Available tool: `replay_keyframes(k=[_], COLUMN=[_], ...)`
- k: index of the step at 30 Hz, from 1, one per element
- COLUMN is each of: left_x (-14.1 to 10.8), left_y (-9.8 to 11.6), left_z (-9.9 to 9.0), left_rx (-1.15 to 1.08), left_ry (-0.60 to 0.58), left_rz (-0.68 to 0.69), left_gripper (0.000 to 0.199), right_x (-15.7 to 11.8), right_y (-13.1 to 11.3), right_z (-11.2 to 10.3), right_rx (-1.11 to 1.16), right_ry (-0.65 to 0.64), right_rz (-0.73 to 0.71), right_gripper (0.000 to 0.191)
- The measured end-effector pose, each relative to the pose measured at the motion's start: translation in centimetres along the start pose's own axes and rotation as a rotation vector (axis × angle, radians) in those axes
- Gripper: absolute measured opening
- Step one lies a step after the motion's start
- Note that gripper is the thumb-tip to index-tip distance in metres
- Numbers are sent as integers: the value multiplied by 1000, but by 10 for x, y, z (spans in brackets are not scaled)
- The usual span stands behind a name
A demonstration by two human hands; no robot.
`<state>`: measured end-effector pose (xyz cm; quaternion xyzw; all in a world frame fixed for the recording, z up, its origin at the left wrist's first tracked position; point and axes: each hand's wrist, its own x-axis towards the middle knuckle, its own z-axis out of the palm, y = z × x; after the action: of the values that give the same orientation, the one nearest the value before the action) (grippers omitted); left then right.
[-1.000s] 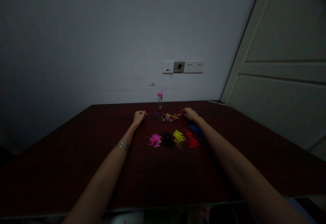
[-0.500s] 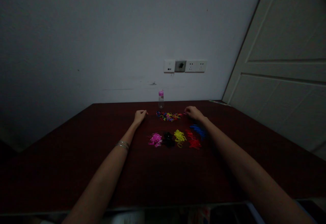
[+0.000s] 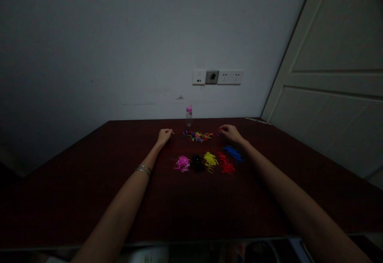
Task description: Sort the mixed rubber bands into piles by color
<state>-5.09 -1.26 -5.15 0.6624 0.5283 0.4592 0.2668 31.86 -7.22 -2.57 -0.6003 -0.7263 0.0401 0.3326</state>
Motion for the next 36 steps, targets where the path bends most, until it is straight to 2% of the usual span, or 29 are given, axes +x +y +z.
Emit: replay_keyframes(k=[12,19,24,29,33,36], left_x=[2,0,-3,-7,-6,-5], left_y=[-3,1,7,11,10,8], left_z=[1,0,-1,-2,-1,-1], left_rx=[6,23,56,57,57,56], left_ry=[-1,-9,-9,-14,-17,-25], left_rz=[14,26,20,17,-2,18], left_gripper=[34,33,34,33,32,33], right_x=[-10,-16,-21,-27,-38,-50], right_y=[-11,-10,-17,-51,-102,-140], right_z=[-1,-1,1,4,9,10], right_rx=[122,143,189,263,329,296], right_ry=[-43,-37,-39,-91,-197,-248], right_rz=[114,122,78,-26,-177,-327], right_gripper=[24,25,25,23,19,18])
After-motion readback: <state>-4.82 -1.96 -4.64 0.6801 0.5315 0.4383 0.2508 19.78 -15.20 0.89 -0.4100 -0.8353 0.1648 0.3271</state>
